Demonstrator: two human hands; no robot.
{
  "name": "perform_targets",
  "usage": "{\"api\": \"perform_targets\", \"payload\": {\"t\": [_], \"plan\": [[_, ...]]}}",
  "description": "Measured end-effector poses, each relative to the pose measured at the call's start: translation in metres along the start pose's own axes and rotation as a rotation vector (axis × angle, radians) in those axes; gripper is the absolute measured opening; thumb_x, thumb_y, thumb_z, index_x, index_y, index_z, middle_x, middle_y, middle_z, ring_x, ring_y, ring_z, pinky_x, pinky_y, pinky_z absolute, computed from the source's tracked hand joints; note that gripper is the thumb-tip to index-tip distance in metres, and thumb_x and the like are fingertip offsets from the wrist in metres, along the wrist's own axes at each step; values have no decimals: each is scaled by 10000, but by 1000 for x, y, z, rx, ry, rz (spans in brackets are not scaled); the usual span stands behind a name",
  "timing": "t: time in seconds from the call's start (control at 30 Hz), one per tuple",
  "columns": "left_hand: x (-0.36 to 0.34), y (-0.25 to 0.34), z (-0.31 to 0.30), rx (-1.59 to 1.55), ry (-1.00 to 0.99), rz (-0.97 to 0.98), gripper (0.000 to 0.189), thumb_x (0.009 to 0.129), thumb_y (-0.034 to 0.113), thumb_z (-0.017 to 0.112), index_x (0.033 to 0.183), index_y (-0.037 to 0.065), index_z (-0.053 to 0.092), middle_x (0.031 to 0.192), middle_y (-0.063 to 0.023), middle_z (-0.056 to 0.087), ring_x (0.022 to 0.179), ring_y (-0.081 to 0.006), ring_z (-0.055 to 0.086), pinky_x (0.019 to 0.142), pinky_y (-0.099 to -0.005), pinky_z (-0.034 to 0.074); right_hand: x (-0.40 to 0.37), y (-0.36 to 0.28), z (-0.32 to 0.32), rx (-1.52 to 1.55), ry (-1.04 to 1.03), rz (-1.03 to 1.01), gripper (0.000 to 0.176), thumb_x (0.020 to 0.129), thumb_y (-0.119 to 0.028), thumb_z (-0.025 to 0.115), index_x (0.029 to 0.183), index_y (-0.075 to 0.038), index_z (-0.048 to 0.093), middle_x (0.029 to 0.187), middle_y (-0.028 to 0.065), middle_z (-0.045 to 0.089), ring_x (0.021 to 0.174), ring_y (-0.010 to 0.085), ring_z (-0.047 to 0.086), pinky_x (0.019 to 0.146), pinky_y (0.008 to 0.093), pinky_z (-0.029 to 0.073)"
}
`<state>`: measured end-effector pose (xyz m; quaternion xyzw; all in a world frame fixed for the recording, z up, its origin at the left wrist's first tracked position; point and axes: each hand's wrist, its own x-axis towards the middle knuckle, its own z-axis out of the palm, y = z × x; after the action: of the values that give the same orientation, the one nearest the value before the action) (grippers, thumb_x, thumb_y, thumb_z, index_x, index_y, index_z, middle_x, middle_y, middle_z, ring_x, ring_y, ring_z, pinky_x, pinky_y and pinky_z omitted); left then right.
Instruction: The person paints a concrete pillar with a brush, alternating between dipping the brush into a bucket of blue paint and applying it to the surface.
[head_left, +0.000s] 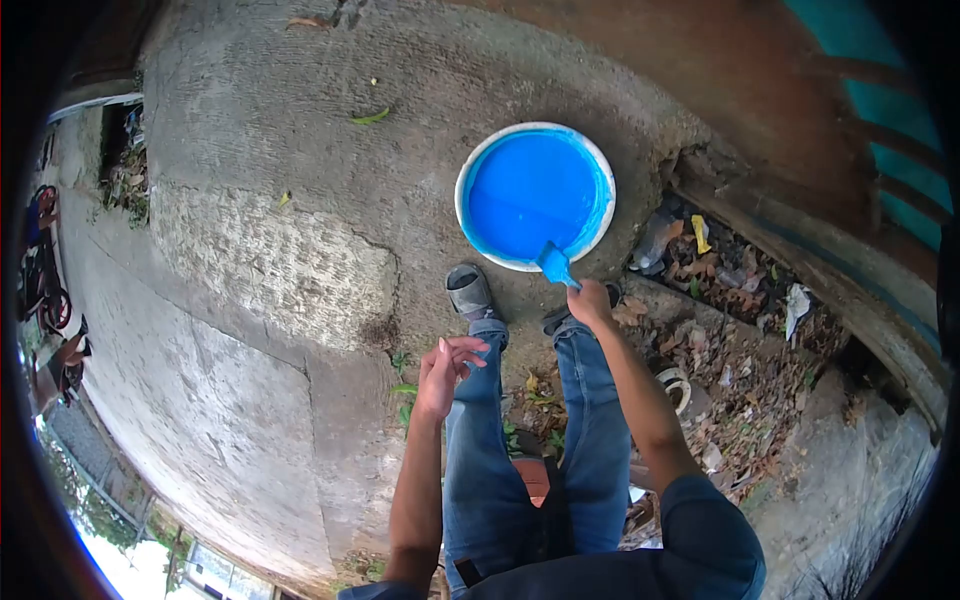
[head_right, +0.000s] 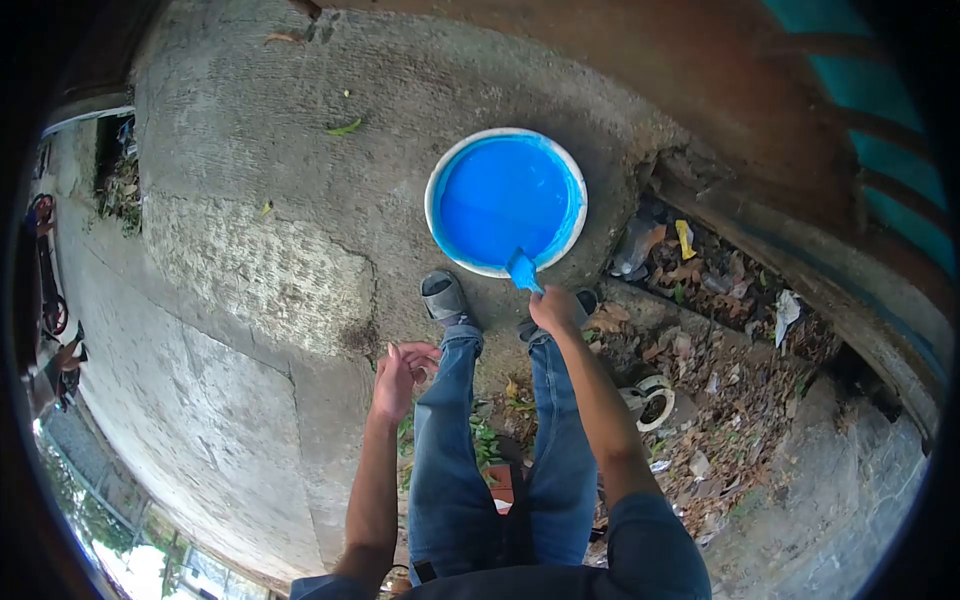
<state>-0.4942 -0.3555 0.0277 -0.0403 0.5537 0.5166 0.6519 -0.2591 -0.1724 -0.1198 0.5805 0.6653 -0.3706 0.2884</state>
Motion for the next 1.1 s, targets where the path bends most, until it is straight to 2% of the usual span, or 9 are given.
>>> {"api": "perform_targets", "payload": {"t": [0.07,0.43,0.6,0.77,0.87,0.93,0.97,1.03,1.1], "plan": [[3,-14,-3,14,24,-23,659,940,588,318,1054,3,598,1009,-94,659,818,-146,594,632,-251,358,15,-16,6,3,32,32,352,844,-285,525,929,39,634,897,230,650,880,401,621,792,478,488],[1,-57,-23,78,41,-81,674,945,583,310,1062,-22,585,1011,-116,653,812,-160,600,646,-268,403,61,-59,31,32,71,137,326,849,-257,544,931,47,627,931,245,650,911,377,634,798,456,518],[-5,-47,-25,5,27,-25,569,978,490,334,1059,1,613,1016,-107,670,818,-136,610,614,-241,377,46,-46,30,74,127,122,316,848,-245,519,895,45,635,909,256,650,888,386,637,785,460,516],[-10,-27,-11,55,35,-47,662,938,585,335,1072,-14,582,1017,-116,647,834,-165,589,706,-273,418,14,-18,11,154,214,29,327,837,-251,524,874,49,650,854,275,640,847,406,633,754,469,503],[-11,-20,1,19,4,18,589,978,501,322,1067,-12,598,1021,-111,666,819,-134,607,616,-237,378,-11,7,1,383,405,-103,366,816,-294,586,896,56,658,750,250,631,728,353,646,673,426,494],[-13,-14,8,19,-15,32,590,978,501,322,1068,-14,596,1023,-112,665,822,-134,606,618,-237,379,-23,23,-3,754,244,2,382,824,-331,635,905,41,672,628,132,599,565,202,583,531,323,436],[-16,-10,13,15,-27,34,592,978,500,321,1070,-17,594,1025,-114,663,825,-134,606,619,-238,379,-36,28,-10,759,261,-6,382,824,-331,635,905,41,672,628,132,599,565,202,583,531,323,436],[-22,0,24,23,-53,48,592,978,499,323,1073,-20,591,1026,-116,662,829,-135,605,623,-238,379,-75,27,-42,1201,75,47,357,856,-334,637,850,21,668,556,8,486,488,73,431,446,246,310],[-31,15,40,40,-89,73,592,978,498,325,1077,-22,589,1027,-119,660,833,-136,604,626,-238,379,-110,32,-66,1287,81,-38,325,874,-311,623,821,8,655,551,-19,454,479,55,399,433,237,279]]}}
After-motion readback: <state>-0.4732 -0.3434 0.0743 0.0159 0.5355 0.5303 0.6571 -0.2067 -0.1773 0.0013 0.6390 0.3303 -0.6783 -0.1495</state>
